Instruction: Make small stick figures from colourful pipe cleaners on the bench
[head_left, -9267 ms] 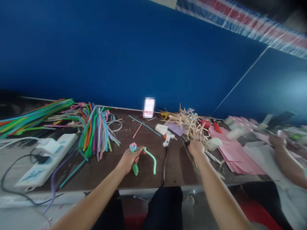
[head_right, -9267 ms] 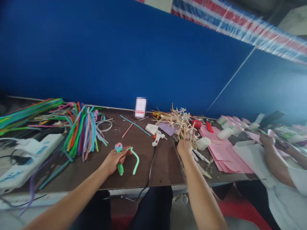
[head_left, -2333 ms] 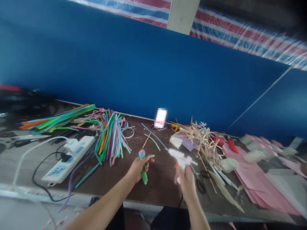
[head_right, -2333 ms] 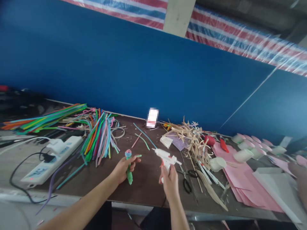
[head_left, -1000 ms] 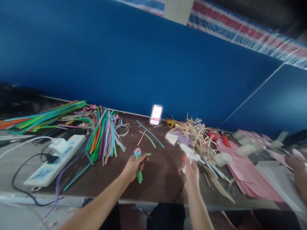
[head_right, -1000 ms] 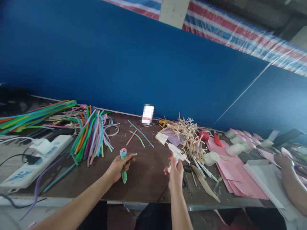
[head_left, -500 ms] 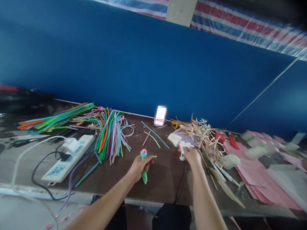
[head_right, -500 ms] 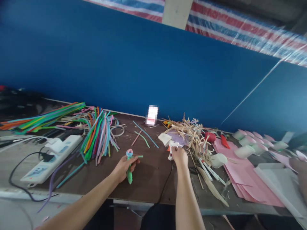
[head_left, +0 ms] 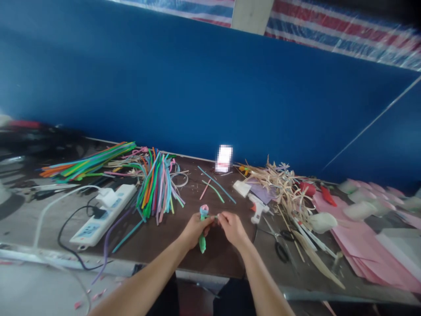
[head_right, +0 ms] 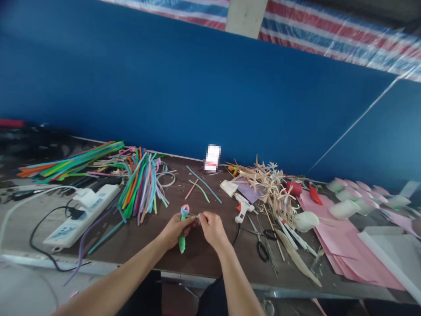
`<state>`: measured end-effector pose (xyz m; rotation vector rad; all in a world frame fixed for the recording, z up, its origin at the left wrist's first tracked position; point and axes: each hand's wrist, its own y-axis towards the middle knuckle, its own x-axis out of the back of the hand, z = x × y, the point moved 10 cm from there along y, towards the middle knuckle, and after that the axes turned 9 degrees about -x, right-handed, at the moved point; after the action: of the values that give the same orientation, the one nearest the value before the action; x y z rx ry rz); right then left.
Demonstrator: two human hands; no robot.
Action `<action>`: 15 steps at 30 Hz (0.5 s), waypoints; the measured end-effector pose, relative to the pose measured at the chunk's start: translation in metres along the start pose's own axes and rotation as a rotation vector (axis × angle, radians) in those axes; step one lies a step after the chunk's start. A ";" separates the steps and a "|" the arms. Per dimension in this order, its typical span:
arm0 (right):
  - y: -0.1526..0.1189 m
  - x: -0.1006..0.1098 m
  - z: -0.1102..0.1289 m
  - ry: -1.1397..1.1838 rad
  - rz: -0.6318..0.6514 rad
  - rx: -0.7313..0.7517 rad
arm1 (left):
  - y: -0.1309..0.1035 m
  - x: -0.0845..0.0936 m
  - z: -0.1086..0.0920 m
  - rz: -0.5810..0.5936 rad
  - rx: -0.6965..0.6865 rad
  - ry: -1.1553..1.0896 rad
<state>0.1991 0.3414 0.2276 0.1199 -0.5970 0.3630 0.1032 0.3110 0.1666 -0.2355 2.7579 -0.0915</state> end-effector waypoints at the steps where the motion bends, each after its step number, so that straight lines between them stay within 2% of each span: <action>1: 0.000 0.000 -0.001 0.014 -0.002 0.002 | 0.000 -0.001 -0.001 0.007 0.003 0.001; 4: -0.001 0.005 -0.007 0.059 -0.045 -0.011 | -0.001 -0.004 -0.004 0.056 -0.002 0.000; 7: -0.009 0.017 -0.008 0.082 -0.166 -0.028 | -0.001 -0.008 -0.005 0.101 -0.038 0.009; 10: -0.025 0.030 0.005 0.041 -0.298 0.031 | -0.002 -0.004 -0.006 0.042 -0.119 0.069; 13: -0.036 0.029 0.024 0.064 -0.257 0.154 | -0.006 -0.006 -0.011 -0.005 -0.200 0.095; 15: -0.036 0.032 0.021 0.164 -0.259 0.124 | -0.010 -0.008 -0.009 -0.027 -0.173 0.024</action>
<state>0.2261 0.3132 0.2627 0.2805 -0.3905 0.1560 0.1083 0.3030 0.1790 -0.3192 2.7884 0.1390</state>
